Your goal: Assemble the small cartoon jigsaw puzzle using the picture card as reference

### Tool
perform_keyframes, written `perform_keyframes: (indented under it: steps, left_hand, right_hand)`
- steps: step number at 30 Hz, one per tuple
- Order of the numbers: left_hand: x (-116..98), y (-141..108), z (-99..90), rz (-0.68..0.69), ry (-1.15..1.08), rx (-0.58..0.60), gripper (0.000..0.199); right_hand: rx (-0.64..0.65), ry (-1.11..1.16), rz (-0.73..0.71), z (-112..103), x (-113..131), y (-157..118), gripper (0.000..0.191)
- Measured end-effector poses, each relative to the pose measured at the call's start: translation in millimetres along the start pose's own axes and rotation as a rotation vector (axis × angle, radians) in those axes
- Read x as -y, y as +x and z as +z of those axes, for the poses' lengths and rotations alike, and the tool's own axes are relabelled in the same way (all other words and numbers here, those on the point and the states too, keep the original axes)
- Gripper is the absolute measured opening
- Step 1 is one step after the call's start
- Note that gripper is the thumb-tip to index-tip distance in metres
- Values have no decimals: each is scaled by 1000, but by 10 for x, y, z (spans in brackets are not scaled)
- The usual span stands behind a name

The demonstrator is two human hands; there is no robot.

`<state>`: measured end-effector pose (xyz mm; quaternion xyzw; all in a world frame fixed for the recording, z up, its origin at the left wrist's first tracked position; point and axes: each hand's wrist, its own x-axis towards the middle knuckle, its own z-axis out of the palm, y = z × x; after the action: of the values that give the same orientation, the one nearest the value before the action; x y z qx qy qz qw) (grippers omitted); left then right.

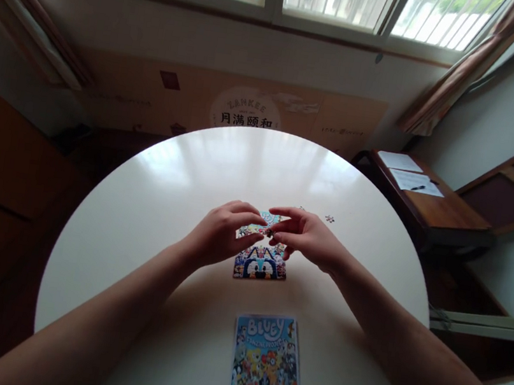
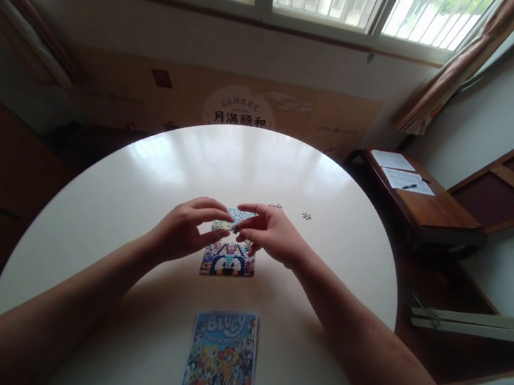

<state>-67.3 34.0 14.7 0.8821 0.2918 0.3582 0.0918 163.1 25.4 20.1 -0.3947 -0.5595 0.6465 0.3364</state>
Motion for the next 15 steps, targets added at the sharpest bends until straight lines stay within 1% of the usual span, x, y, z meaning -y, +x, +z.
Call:
perform_keyframes:
  steps: [4,8,12,15]
  left_hand:
    - [3,-10,22,-5,-43,20,15]
    - [-7,-4,18,-14,-81,37,13]
    - [-22,6,1,-20,-108,50,10]
    - [-16,7,-12,-40,-132,92,10]
  right_hand:
    - [13,-13,-12,21,29,-33,67]
    - [-8,-36,-39,24,33,-53,72]
    - [-1,-27,-53,30,17,-52,69]
    - [-2,-23,-62,37,0,-48,67]
